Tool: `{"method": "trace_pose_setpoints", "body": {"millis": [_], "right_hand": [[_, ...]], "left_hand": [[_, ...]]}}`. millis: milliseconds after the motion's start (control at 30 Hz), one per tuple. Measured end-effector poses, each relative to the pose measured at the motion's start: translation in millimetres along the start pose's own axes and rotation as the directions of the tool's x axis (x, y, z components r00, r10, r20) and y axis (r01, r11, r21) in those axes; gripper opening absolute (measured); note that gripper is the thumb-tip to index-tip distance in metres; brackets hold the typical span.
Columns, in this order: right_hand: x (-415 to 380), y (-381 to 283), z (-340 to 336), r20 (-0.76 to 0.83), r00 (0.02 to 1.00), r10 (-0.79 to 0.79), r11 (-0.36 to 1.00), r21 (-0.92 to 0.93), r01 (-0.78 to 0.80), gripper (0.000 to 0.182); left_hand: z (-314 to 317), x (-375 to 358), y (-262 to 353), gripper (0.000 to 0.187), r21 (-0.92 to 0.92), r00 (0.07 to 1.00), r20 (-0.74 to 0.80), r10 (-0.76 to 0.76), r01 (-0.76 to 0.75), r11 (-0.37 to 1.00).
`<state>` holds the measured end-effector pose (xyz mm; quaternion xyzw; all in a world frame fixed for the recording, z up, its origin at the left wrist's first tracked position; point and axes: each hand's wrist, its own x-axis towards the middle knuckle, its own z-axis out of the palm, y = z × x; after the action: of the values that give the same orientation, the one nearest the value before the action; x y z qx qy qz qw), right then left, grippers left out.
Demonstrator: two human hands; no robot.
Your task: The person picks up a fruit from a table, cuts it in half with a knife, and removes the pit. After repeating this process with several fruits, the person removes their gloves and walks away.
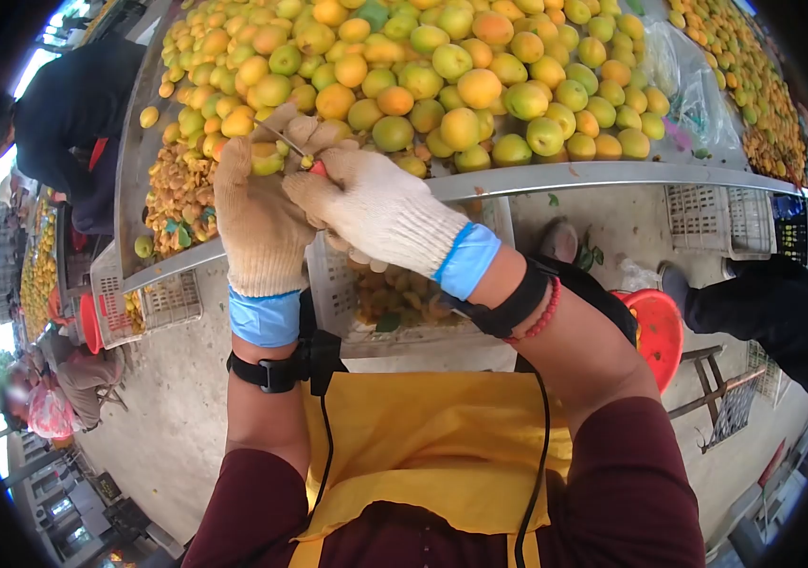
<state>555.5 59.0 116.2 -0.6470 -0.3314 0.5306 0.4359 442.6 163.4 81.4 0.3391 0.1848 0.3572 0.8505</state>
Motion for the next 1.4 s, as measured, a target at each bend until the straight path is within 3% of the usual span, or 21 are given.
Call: {"method": "trace_pose_setpoints", "body": {"millis": [67, 167, 233, 367, 433, 467, 500, 600, 700, 767, 833, 900, 933, 967, 1033, 1167, 1233, 1300, 1333, 1367, 1400], "right_hand": [[-2.7, -2.1, -4.2, -0.049, 0.999, -0.003, 0.994, 0.105, 0.008, 0.043], [-1.8, 4.7, -26.4, -0.25, 0.96, -0.128, 0.942, 0.272, 0.196, 0.042], [-0.4, -0.2, -49.5, -0.301, 0.951, -0.071, 0.916, 0.357, 0.182, 0.042], [-3.4, -1.1, -75.6, -0.418, 0.902, -0.108, 0.857, 0.42, 0.297, 0.041], [-6.0, -2.1, -87.2, -0.457, 0.878, -0.141, 0.836, 0.421, 0.353, 0.041], [-7.2, 0.5, -92.0, -0.463, 0.872, -0.16, 0.825, 0.423, 0.376, 0.04], [-8.7, 1.8, -97.2, -0.469, 0.865, -0.179, 0.812, 0.425, 0.399, 0.039], [-13.7, -1.5, -106.3, -0.502, 0.849, -0.164, 0.786, 0.455, 0.42, 0.04], [-15.4, -6.7, -107.4, -0.52, 0.844, -0.131, 0.771, 0.481, 0.417, 0.041], [-18.1, -11.9, -108.4, -0.471, 0.875, -0.112, 0.778, 0.507, 0.372, 0.04], [-23.3, -16.1, -109.0, -0.48, 0.87, -0.117, 0.773, 0.505, 0.383, 0.038], [-21.7, -14.2, -117.0, -0.481, 0.867, -0.133, 0.755, 0.517, 0.403, 0.04], [-21.1, -13.1, -121.2, -0.491, 0.865, -0.102, 0.749, 0.534, 0.392, 0.041], [-21.4, -14.6, -126.1, -0.502, 0.861, -0.08, 0.741, 0.548, 0.389, 0.043], [-27.0, -24.2, -129.4, -0.545, 0.839, -0.011, 0.743, 0.557, 0.372, 0.044], [-20.7, -18.9, -126.4, -0.575, 0.797, -0.185, 0.655, 0.532, 0.537, 0.034], [-22.1, -19.1, -121.2, -0.574, 0.791, -0.209, 0.659, 0.515, 0.548, 0.031], [-32.5, -23.5, -117.6, -0.579, 0.796, -0.177, 0.657, 0.533, 0.533, 0.03], [-37.5, -29.6, -115.6, -0.58, 0.805, -0.125, 0.665, 0.554, 0.502, 0.03], [-47.2, -41.0, -113.1, -0.566, 0.821, -0.079, 0.643, 0.601, 0.475, 0.032], [-46.8, -37.1, -111.9, -0.567, 0.813, -0.13, 0.595, 0.611, 0.521, 0.034]], "left_hand": [[-4.2, 3.6, 7.7, 0.048, -0.084, 1.0, 0.0, 0.014, -0.014, 0.996], [-17.0, 5.4, 12.6, 0.049, -0.156, 0.999, 0.025, -0.034, 0.037, 0.987], [-16.6, 2.4, 15.1, 0.052, -0.075, 0.999, 0.041, -0.019, 0.022, 0.997], [-5.6, -18.2, 25.1, 0.061, 0.205, 0.97, 0.2, -0.136, 0.095, 0.974], [6.7, -28.9, 30.3, 0.048, 0.675, 0.946, 0.281, -0.161, -0.076, 0.734], [13.0, -36.2, 46.5, 0.045, 0.815, 0.917, 0.287, -0.277, -0.081, 0.574], [13.6, -31.9, 48.9, 0.045, 0.815, 0.913, 0.298, -0.278, -0.091, 0.572], [21.3, -3.3, 47.2, 0.04, 0.829, 0.993, 0.113, -0.014, -0.086, 0.553], [55.9, 58.4, 41.4, 0.042, 0.881, 0.994, 0.11, 0.02, -0.107, 0.462], [67.7, 109.4, 14.1, 0.043, 0.928, 0.961, 0.253, 0.115, -0.274, 0.253], [59.4, 169.8, -14.0, 0.044, 0.796, 0.853, 0.503, 0.142, -0.392, -0.462], [55.4, 195.8, -38.1, 0.04, 0.677, 0.937, 0.349, 0.001, -0.251, -0.692], [46.6, 193.0, -49.7, 0.044, 0.529, 0.898, 0.439, 0.016, -0.244, -0.813], [41.2, 194.8, -58.3, 0.048, 0.515, 0.878, 0.476, 0.047, -0.235, -0.824], [45.5, 186.3, -53.8, 0.046, 0.532, 0.873, 0.487, 0.009, -0.288, -0.796], [68.9, 163.5, -26.6, 0.038, 0.618, 0.879, 0.477, -0.007, -0.341, -0.708], [90.8, 138.0, -6.2, 0.028, 0.863, 0.897, 0.418, 0.145, -0.341, -0.373], [107.4, 101.5, 9.5, 0.029, 0.937, 0.959, 0.269, 0.093, -0.283, 0.206], [113.9, 81.3, 16.4, 0.028, 0.84, 0.986, 0.15, -0.076, -0.087, 0.536], [116.9, 58.9, 18.3, 0.023, 0.675, 0.981, 0.142, -0.132, 0.002, 0.738], [107.3, 45.7, 17.2, 0.022, 0.553, 0.962, 0.151, -0.227, 0.109, 0.826]]}}
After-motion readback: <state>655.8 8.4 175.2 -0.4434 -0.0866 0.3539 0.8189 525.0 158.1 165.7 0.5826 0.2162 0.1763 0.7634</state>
